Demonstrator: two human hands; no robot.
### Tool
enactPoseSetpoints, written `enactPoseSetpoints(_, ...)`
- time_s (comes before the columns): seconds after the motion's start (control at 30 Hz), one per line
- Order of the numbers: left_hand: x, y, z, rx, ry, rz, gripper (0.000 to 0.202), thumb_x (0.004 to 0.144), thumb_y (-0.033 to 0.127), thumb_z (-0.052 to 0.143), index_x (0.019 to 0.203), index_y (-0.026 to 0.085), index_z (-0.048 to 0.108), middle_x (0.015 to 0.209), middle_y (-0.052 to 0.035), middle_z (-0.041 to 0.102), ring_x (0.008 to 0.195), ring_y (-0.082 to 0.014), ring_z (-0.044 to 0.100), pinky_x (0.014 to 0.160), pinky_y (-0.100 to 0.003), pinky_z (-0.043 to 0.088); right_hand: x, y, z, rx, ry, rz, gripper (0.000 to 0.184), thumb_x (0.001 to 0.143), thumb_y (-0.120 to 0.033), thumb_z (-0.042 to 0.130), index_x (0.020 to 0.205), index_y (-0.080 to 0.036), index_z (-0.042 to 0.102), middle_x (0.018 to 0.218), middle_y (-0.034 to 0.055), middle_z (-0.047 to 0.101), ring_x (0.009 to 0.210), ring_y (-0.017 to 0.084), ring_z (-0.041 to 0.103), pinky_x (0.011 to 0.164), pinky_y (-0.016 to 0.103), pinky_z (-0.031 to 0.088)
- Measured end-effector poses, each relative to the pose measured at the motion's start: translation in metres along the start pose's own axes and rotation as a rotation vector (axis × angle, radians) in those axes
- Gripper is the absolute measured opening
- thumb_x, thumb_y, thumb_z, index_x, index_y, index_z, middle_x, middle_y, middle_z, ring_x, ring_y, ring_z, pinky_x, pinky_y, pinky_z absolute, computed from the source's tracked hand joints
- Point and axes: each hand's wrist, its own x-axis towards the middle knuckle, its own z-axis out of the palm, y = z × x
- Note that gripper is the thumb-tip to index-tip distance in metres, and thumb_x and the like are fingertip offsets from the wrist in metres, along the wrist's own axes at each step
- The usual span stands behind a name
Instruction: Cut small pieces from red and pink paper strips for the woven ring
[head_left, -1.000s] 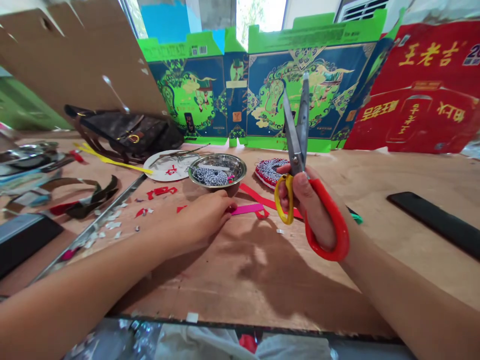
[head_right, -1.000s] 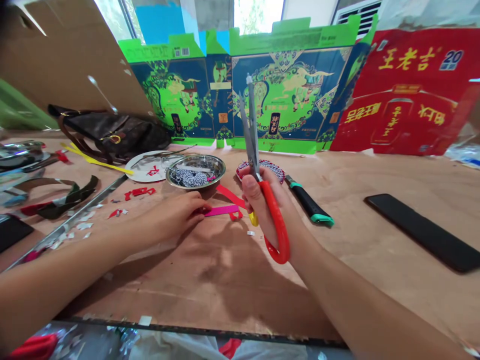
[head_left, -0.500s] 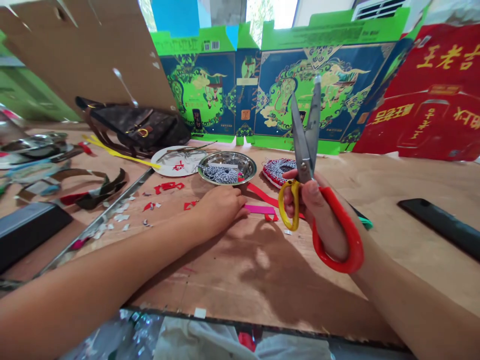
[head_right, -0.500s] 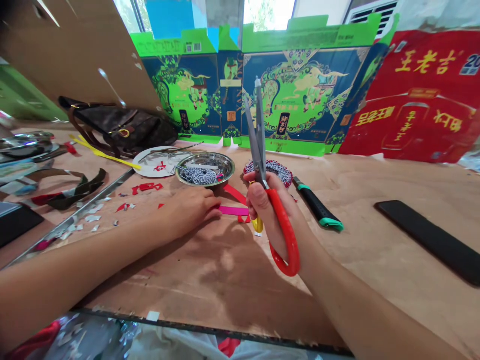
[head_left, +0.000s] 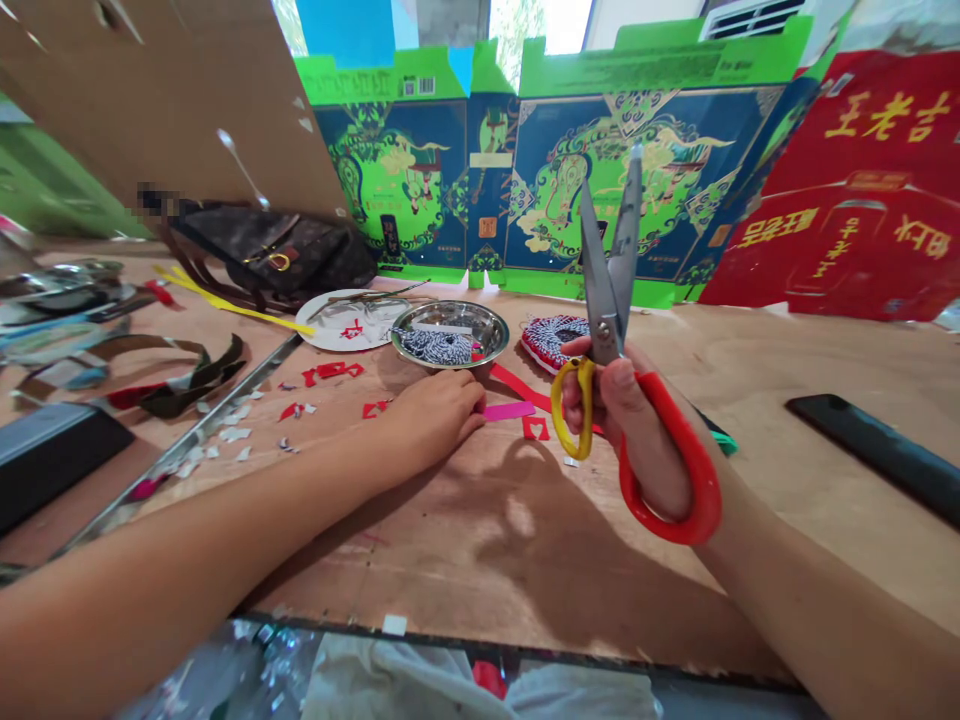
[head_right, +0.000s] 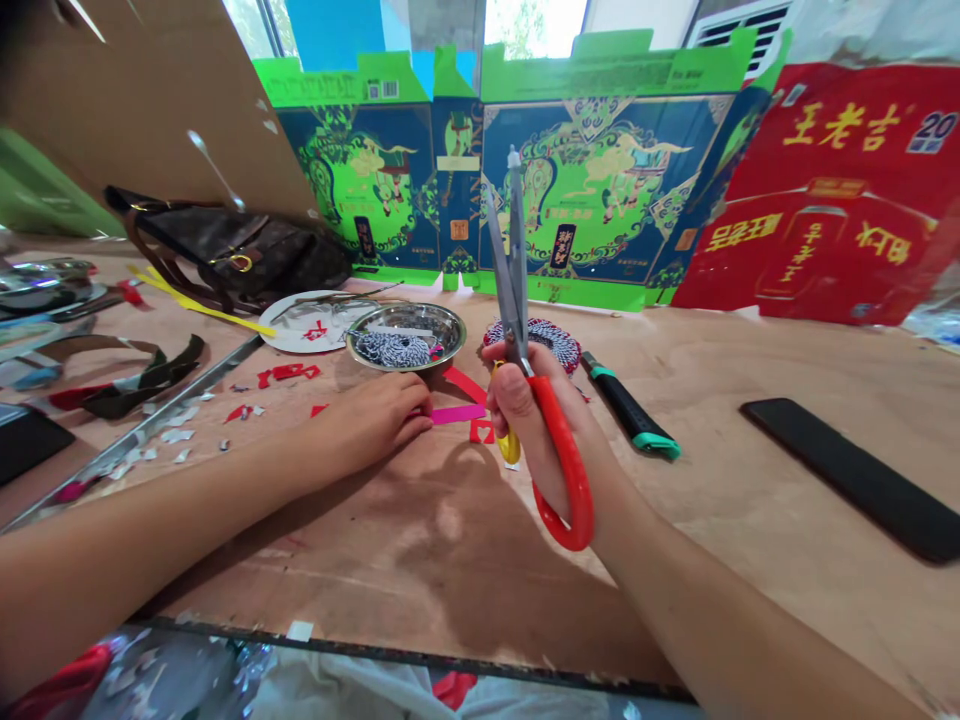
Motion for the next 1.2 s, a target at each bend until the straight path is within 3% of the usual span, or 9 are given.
enactPoseSetpoints(0.2,-0.003,0.003,-0.002,-0.12,0.019,-0.054,0.037,0.09,0.028,0.065,0.124,0.013,0.062,0.117,-0.0125,0.07,0.107,-0.0269,0.064,0.093,-0.037,0.048,0.0,-0.008,0.001,0.019,0.008,-0.025,0.043,0.088,-0.067,0.056,0.096,-0.026,0.061,0.072,0.0019,0.054,0.063,0.018,0.055,0.055,0.034,0.05)
enactPoseSetpoints(0.37,0.001,-0.001,0.001,-0.237,-0.033,-0.048,0.035,0.089,0.018,0.061,0.124,0.019,0.067,0.111,-0.0095,0.073,0.101,-0.025,0.066,0.089,-0.035,0.05,-0.001,-0.007,0.0,0.015,0.008,-0.008,0.043,0.087,-0.067,0.057,0.103,-0.027,0.059,0.072,0.0016,0.056,0.064,0.019,0.057,0.056,0.034,0.052)
enactPoseSetpoints(0.53,0.003,-0.005,0.006,-0.31,-0.076,-0.057,0.039,0.089,0.013,0.058,0.127,0.017,0.066,0.115,-0.011,0.071,0.105,-0.0243,0.065,0.093,-0.034,0.049,-0.002,-0.007,0.001,0.032,-0.007,-0.009,0.042,0.089,-0.066,0.056,0.103,-0.026,0.059,0.073,0.0016,0.055,0.064,0.018,0.056,0.057,0.032,0.052)
enactPoseSetpoints(0.8,0.0,-0.002,0.006,-0.275,-0.018,-0.057,0.019,0.089,0.025,0.066,0.105,0.018,0.072,0.11,-0.0104,0.065,0.104,-0.0252,0.06,0.093,-0.037,0.047,-0.001,0.0,0.001,0.053,-0.012,-0.033,0.045,0.092,-0.065,0.051,0.107,-0.023,0.058,0.076,0.0014,0.055,0.065,0.016,0.055,0.055,0.029,0.051)
enactPoseSetpoints(1.03,0.0,0.004,0.005,-0.306,-0.009,-0.078,0.008,0.086,0.017,0.067,0.094,0.016,0.066,0.099,-0.0074,0.067,0.098,-0.025,0.059,0.087,-0.037,0.046,-0.001,0.0,0.001,0.062,-0.015,-0.023,0.043,0.09,-0.066,0.054,0.107,-0.026,0.061,0.075,0.0007,0.054,0.065,0.015,0.056,0.054,0.028,0.051)
enactPoseSetpoints(1.2,-0.002,0.006,0.005,-0.31,-0.018,-0.069,0.019,0.088,0.019,0.066,0.107,0.018,0.066,0.097,-0.0051,0.07,0.094,-0.024,0.061,0.085,-0.038,0.047,-0.001,0.003,-0.001,0.088,-0.019,0.019,0.048,0.088,-0.069,0.055,0.108,-0.026,0.061,0.082,0.0011,0.056,0.07,0.016,0.057,0.065,0.03,0.054)
